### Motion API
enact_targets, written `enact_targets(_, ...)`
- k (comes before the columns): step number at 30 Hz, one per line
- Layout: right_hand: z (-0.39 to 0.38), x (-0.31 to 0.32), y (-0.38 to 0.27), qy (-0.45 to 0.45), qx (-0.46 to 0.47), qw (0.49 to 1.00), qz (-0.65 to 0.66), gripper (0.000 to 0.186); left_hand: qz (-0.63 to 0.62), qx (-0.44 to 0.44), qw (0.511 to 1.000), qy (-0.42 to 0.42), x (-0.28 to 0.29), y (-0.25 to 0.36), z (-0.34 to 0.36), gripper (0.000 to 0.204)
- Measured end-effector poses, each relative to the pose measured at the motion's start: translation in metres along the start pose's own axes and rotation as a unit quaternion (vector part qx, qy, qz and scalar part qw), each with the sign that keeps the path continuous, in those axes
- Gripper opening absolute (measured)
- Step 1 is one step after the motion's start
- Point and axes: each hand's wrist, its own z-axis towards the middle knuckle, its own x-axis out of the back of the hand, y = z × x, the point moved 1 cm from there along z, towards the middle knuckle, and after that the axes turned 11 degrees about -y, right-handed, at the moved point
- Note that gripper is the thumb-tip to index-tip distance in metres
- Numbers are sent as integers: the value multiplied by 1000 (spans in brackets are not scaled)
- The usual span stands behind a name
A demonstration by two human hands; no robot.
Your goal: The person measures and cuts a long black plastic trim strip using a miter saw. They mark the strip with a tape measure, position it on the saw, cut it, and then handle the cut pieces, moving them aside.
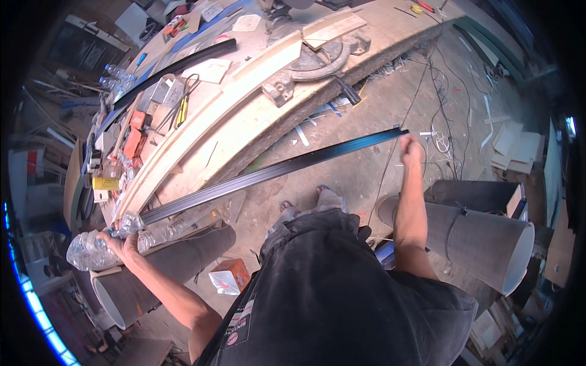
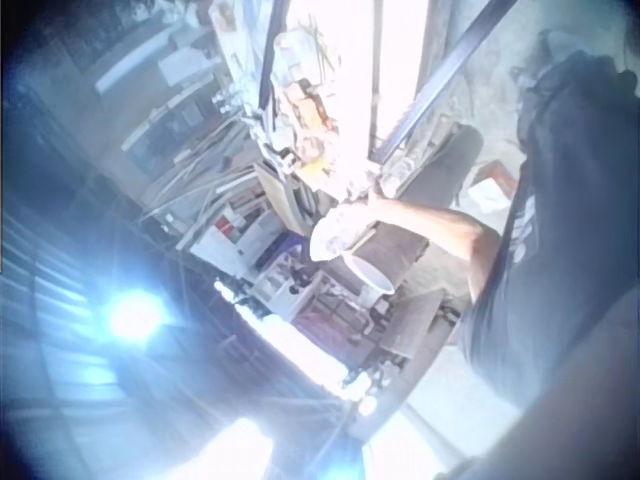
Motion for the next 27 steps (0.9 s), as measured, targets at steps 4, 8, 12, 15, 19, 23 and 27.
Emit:
enact_targets(4,-17,28,-33,66,90,989,-92,65,-68,42,991,-106,14,-14,-14,83)
enact_targets(8,-121,-50,-22,-25,-49,994,90,112,-53,-9,991,-126,35,-38,-9,84)
enact_targets(12,-225,-148,5,-292,-101,925,221,114,5,-82,983,-162,44,-81,-11,82)
enact_targets(15,-254,-195,16,-236,-79,955,158,112,-56,-82,979,-180,43,-113,-15,84)
enact_targets(19,-251,-218,15,-220,-37,974,37,75,-178,-76,953,-232,45,-149,-7,84)
enact_targets(23,-226,-218,-7,-240,-15,969,54,55,-182,-103,955,-212,56,-185,1,86)
enact_targets(27,-182,-233,-27,-254,1,966,49,41,-111,-131,981,-92,62,-204,10,85)
